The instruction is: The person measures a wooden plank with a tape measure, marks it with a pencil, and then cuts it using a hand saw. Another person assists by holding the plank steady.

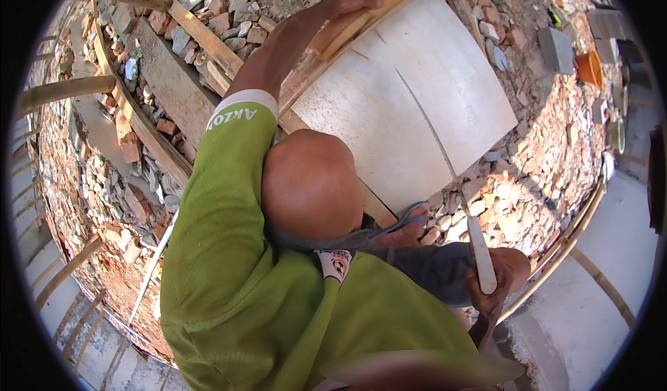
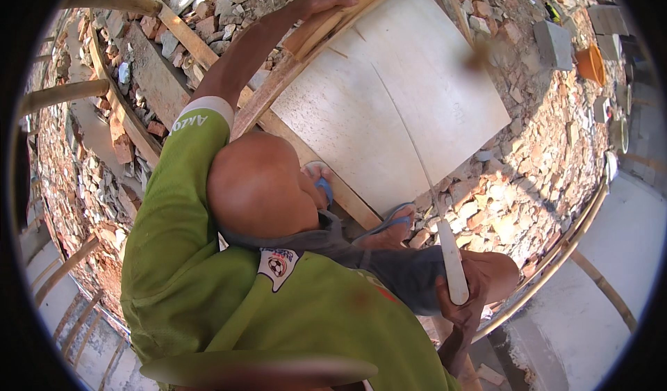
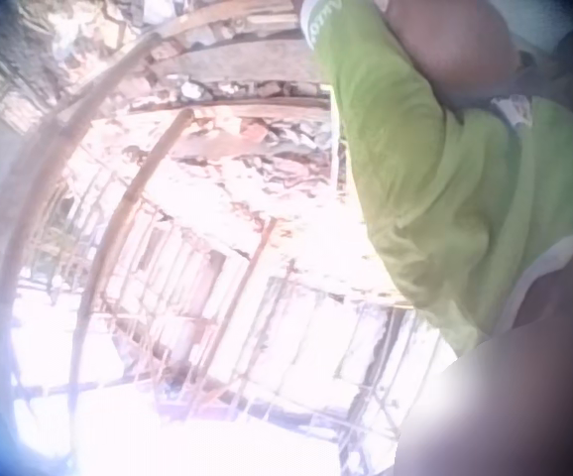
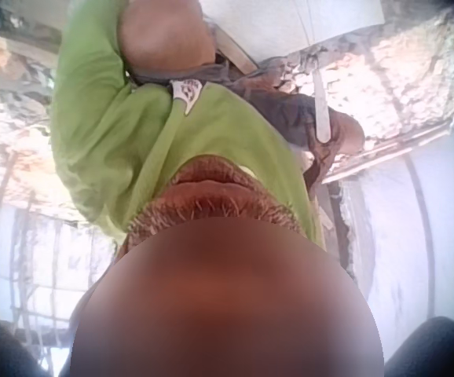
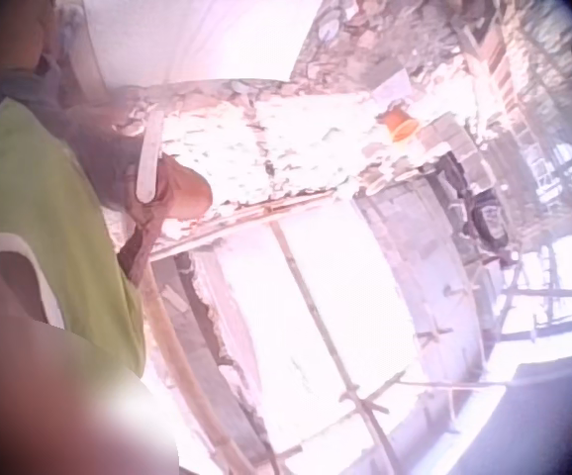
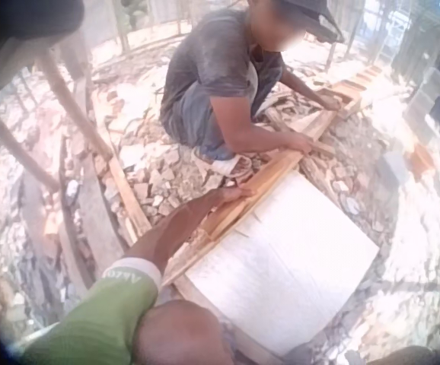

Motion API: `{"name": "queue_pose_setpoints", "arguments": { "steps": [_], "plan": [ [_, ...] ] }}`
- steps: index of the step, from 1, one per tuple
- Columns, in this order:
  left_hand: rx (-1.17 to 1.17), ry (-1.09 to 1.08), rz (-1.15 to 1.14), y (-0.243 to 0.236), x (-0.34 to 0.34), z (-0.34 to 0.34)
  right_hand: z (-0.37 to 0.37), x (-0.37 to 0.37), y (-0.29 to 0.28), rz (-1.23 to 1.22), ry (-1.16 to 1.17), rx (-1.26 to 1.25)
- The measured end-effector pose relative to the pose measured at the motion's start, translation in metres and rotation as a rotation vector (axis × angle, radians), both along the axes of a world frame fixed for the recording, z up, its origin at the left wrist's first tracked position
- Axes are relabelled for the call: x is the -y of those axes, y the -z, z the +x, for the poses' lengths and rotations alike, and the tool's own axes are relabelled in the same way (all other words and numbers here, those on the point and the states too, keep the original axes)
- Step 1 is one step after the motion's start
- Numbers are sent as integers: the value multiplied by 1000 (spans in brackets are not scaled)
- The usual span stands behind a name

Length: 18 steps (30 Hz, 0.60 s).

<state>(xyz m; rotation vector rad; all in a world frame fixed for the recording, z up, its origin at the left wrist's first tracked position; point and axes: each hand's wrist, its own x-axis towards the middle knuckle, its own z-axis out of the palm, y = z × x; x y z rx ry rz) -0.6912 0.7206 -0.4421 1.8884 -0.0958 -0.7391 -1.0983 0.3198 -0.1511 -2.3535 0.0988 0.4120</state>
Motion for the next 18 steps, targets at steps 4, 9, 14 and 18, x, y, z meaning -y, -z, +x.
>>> {"name": "queue_pose_setpoints", "arguments": {
  "steps": [4, 9, 14, 18],
  "plan": [
    [-15, -34, -81, 12, -2, 7, 13, 22, -8, 167, -310, -4],
    [134, -130, 5, 24, -12, 3, 38, -7, 23, 188, -269, 134],
    [28, -141, -68, -1, 5, -8, 40, 35, 2, 269, -343, 267],
    [67, -135, 14, 36, -19, 6, 56, 4, 14, 276, -363, 161]
  ]
}}
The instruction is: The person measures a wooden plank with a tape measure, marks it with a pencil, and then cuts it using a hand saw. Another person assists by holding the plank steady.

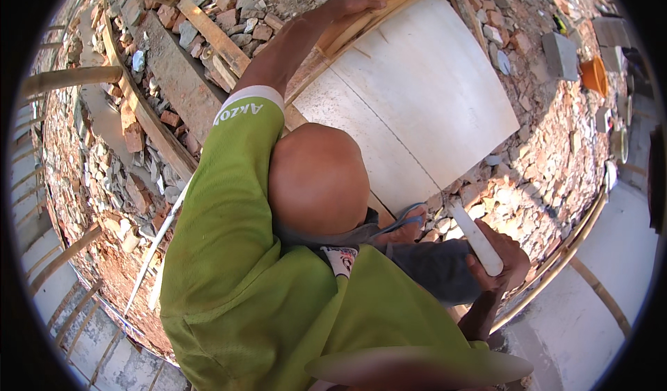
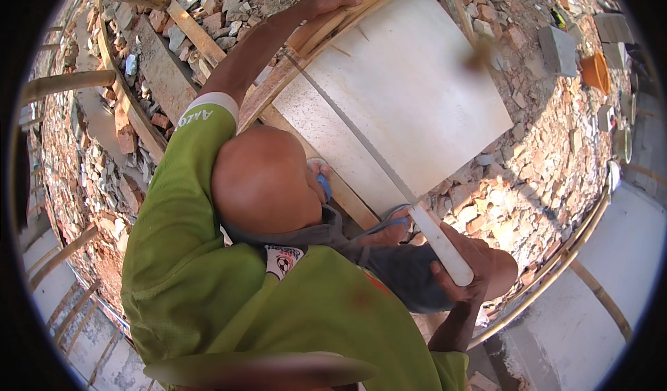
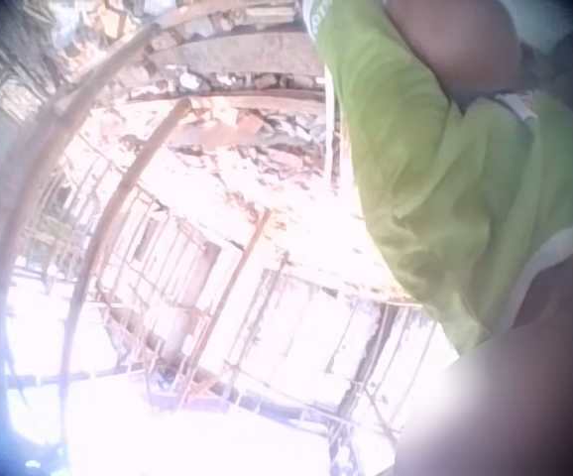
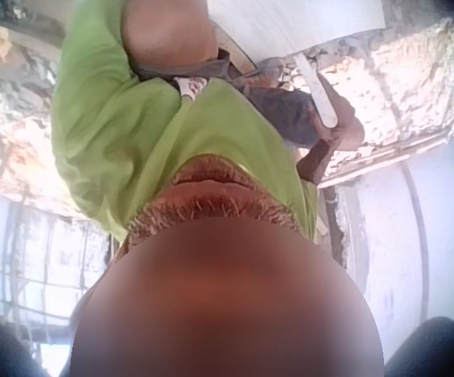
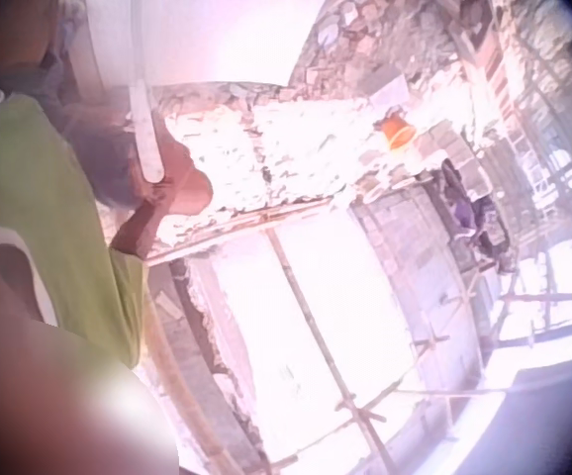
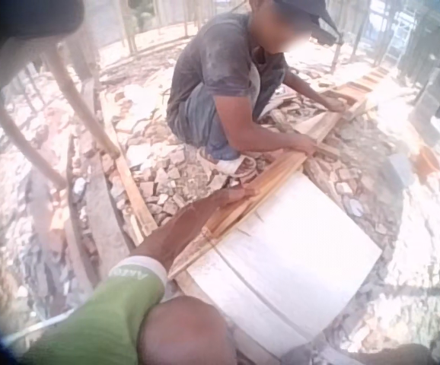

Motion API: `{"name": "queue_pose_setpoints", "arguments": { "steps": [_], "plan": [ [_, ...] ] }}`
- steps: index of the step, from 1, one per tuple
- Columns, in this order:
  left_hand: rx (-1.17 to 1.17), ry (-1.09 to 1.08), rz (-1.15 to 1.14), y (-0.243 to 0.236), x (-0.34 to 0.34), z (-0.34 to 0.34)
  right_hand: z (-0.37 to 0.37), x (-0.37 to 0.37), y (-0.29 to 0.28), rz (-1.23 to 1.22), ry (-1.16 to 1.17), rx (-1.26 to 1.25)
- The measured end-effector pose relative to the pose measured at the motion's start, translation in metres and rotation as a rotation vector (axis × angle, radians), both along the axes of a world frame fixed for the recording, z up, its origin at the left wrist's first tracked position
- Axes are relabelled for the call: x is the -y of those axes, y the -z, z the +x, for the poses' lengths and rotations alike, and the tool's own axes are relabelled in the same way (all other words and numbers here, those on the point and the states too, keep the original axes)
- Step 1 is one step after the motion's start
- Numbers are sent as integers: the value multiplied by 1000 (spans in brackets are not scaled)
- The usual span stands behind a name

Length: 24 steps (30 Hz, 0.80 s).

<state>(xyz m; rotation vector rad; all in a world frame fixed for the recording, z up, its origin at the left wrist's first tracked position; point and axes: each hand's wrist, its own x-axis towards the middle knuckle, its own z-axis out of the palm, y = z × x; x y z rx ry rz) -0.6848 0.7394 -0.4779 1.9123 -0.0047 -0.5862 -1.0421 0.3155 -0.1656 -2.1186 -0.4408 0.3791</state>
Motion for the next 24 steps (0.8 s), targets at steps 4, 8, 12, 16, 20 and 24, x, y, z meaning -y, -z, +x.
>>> {"name": "queue_pose_setpoints", "arguments": {
  "steps": [4, 8, 12, 16, 20, 24],
  "plan": [
    [30, 17, 54, -24, 19, -11, 24, -49, 56, 65, -63, 90],
    [-27, -5, 44, -28, 17, -8, 58, -124, 132, 165, -4, 151],
    [20, -13, 26, -20, 16, -9, 71, -135, 165, 215, 74, 32],
    [-44, 43, -64, -19, 3, -9, 33, -75, 137, 45, 9, 136],
    [-3, 13, 62, -44, 23, -23, 2, -38, 113, -25, -37, 87],
    [13, -28, 105, -6, 7, -7, 36, -35, 122, 58, 166, 44]
  ]
}}
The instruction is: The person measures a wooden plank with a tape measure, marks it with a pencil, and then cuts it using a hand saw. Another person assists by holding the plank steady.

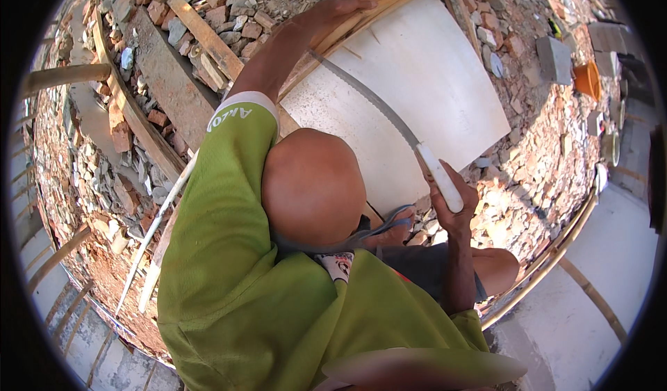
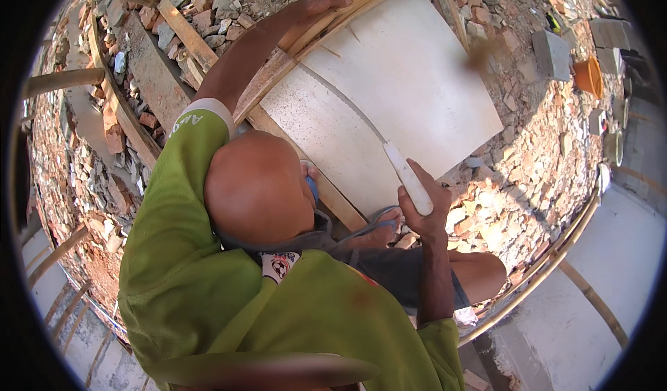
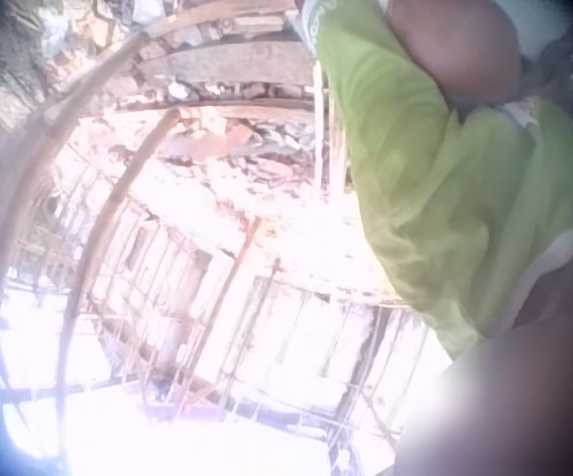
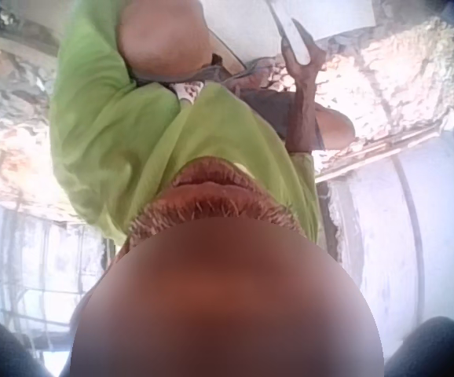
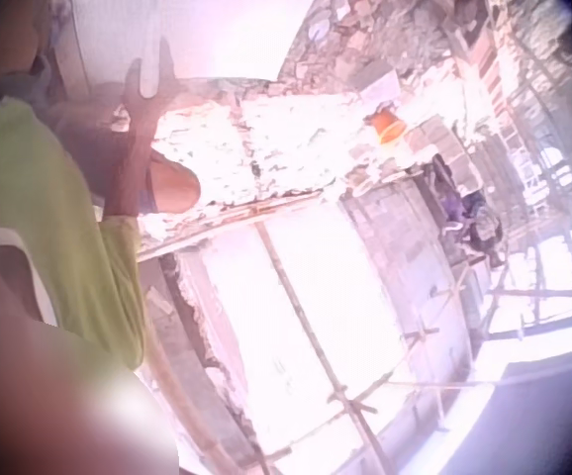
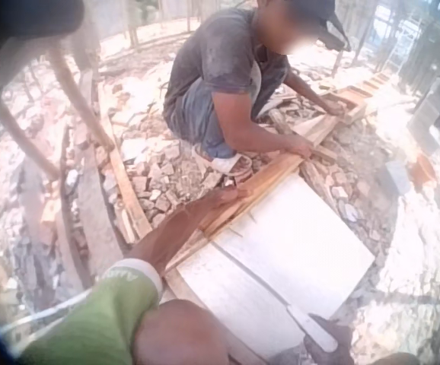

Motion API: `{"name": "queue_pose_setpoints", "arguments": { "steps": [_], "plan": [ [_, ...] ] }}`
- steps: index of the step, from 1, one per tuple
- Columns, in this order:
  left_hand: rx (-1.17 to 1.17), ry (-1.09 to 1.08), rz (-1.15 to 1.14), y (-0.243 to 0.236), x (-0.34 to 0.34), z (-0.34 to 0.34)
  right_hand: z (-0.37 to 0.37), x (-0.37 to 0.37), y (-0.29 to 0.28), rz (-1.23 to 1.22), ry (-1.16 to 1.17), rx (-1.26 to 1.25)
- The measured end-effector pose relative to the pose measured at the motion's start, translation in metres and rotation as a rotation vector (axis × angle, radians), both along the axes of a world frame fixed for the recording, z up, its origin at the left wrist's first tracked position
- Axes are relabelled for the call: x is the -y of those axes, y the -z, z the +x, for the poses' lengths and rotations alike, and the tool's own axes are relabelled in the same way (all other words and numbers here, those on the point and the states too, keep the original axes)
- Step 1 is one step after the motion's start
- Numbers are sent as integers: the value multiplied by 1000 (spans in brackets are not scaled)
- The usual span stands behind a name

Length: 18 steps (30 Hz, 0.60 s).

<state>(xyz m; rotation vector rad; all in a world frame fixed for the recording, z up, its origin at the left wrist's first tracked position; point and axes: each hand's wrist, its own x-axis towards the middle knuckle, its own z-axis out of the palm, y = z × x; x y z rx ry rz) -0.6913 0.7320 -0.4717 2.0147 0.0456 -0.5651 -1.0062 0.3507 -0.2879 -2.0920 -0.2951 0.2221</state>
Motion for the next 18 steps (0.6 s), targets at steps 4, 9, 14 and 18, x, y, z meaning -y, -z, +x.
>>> {"name": "queue_pose_setpoints", "arguments": {
  "steps": [4, 9, 14, 18],
  "plan": [
    [52, 33, -162, -14, 11, -17, -19, -5, -40, -105, -187, 28],
    [-76, -4, 22, -30, 9, -13, -23, -5, -9, 14, -151, -7],
    [164, 30, -22, -23, 22, -12, 53, -129, 53, 205, -125, 61],
    [-164, 58, -129, -29, 4, -17, 18, -60, 29, 74, -103, -118]
  ]
}}
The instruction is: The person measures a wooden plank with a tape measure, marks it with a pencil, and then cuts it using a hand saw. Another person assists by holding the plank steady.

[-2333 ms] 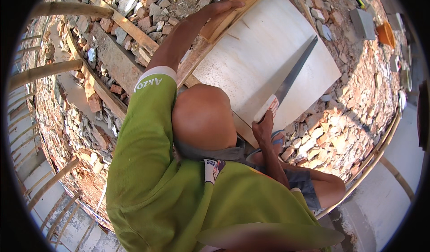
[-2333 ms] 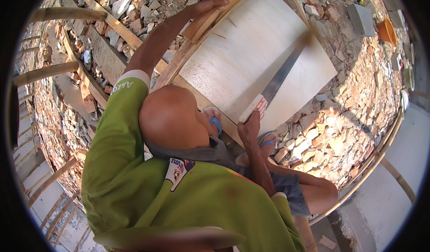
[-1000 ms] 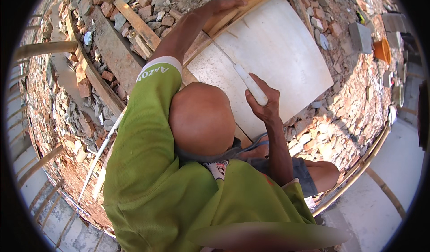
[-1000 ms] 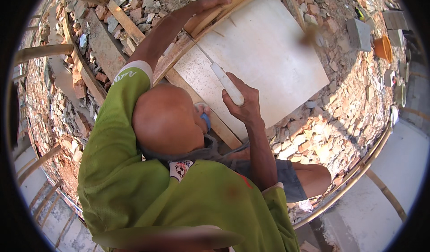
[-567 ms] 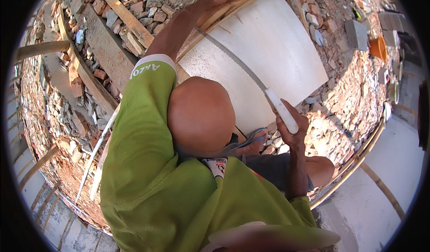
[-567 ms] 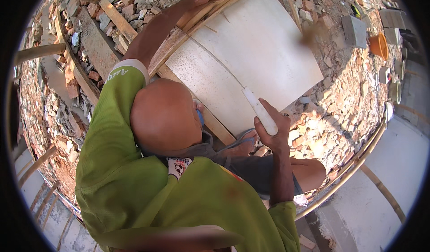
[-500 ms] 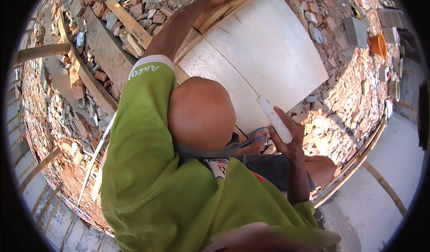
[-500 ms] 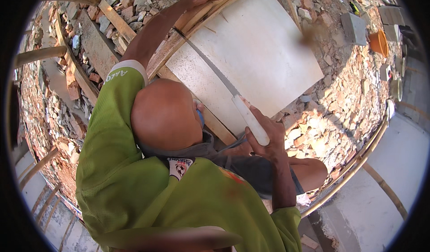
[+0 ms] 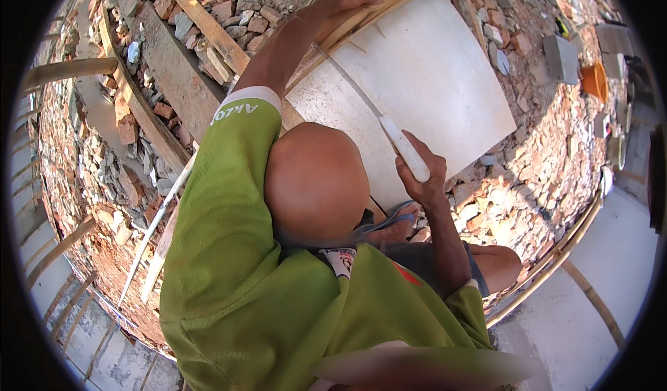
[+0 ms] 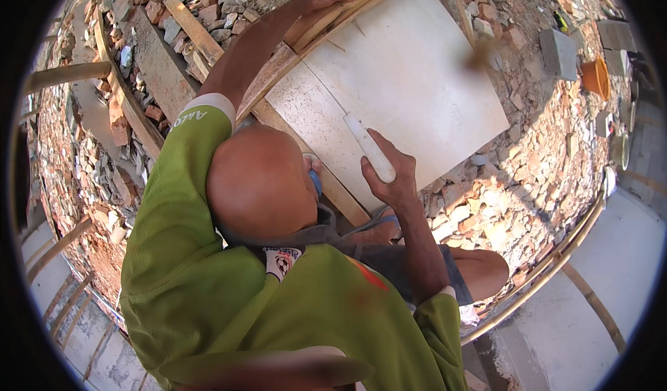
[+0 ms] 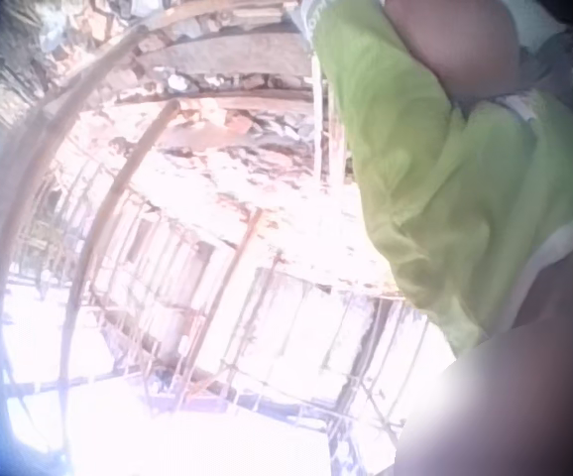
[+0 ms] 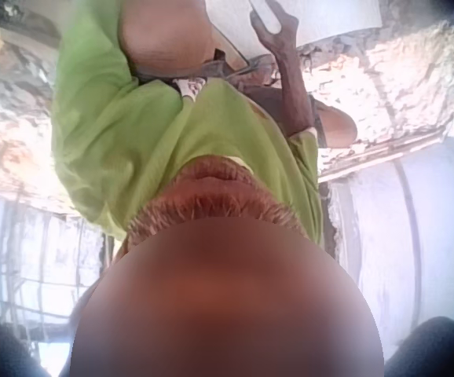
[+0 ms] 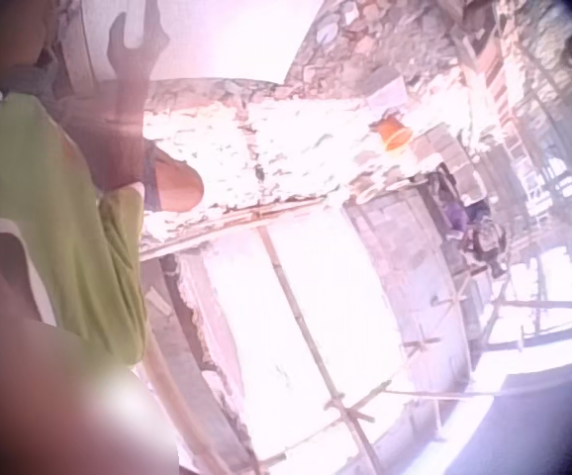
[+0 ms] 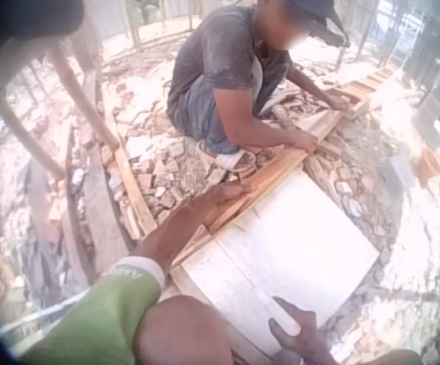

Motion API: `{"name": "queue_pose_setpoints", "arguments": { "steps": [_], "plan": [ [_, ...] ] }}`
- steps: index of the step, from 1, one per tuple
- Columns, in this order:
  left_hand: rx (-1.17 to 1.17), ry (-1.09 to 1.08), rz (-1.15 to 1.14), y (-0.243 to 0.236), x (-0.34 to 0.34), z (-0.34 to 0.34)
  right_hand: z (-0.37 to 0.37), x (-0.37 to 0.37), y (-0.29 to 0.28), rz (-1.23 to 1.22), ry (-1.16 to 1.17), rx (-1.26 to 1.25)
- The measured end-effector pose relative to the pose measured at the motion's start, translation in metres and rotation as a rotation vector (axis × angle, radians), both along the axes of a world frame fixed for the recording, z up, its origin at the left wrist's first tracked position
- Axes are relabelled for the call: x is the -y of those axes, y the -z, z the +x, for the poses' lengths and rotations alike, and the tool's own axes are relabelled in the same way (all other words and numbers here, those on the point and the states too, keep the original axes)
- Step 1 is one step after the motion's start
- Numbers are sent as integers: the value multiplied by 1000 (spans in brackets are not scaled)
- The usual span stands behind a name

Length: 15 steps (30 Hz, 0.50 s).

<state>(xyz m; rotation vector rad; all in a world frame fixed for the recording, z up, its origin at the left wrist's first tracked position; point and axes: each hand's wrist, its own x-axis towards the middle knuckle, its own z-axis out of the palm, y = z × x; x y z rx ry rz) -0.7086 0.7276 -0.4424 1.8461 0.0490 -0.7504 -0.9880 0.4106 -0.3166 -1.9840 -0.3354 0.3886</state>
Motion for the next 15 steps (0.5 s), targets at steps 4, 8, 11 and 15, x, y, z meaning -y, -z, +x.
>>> {"name": "queue_pose_setpoints", "arguments": {
  "steps": [4, 8, 11, 15],
  "plan": [
    [151, -50, 157, 0, 15, 0, -36, 62, -23, -82, -69, 102],
    [219, -55, 194, 31, -2, 16, 28, -52, 17, 95, -105, 214],
    [304, -29, 151, 6, 17, 1, 51, -89, 29, 95, -91, 218],
    [141, -50, 132, -13, 2, -5, -15, 23, -8, -168, -172, 167]
  ]
}}
